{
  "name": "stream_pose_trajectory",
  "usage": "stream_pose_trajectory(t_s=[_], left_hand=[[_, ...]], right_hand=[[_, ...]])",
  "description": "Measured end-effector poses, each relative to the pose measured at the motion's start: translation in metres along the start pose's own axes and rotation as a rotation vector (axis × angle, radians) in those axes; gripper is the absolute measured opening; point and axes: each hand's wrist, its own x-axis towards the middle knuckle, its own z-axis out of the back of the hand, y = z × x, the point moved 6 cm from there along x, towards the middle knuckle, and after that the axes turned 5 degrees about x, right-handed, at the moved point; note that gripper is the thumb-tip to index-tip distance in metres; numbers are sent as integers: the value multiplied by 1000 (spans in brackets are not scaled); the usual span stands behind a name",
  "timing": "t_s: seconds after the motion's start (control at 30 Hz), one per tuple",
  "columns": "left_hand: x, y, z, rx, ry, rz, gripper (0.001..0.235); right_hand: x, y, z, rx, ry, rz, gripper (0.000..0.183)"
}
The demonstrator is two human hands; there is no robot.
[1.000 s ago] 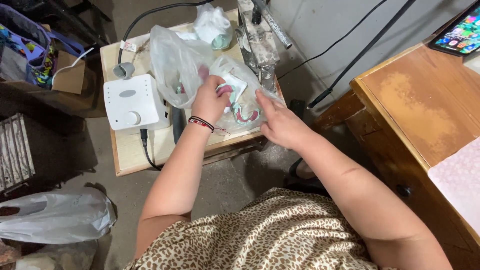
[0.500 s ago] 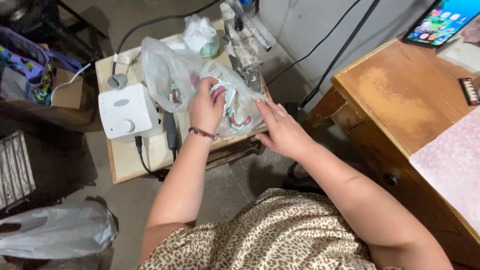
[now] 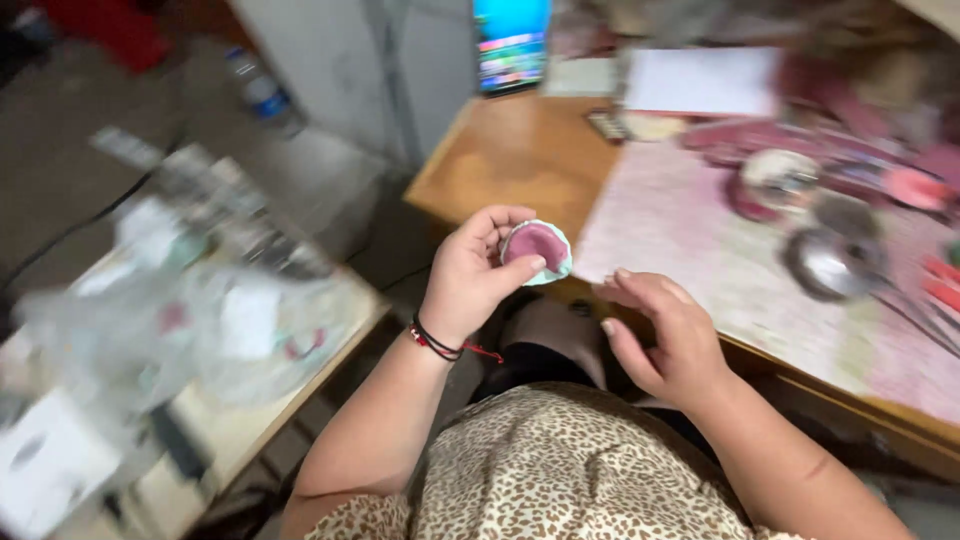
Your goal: Preparing a wax base for a dental prosthesis by heating and shaping wax strips onto a dental model.
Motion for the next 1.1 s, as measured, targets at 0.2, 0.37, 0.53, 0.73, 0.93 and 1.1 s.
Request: stream_pose_trajectory(t_s=[0.2, 0.37, 0.53, 0.73, 0.93, 1.1], left_hand=[[53, -2, -131, 775, 217, -11, 45], [115, 28, -148, 1113, 252, -95, 39], [156, 36, -133, 1343, 316, 74, 37], [221, 6, -139, 1493, 176, -142, 34], [253, 2, -172, 1573, 408, -574, 96], [257, 0, -167, 1441, 347, -653, 76]], right_hand=[[-69, -39, 119, -174, -343, -112, 36], [-115, -66, 173, -347, -430, -160, 30], [-128, -74, 194, -248, -509, -259, 26], [-131, -82, 198, -113, -561, -346, 27], [-143, -92, 198, 36, -625, -428, 33], [-143, -91, 196, 3, -622, -443, 30]])
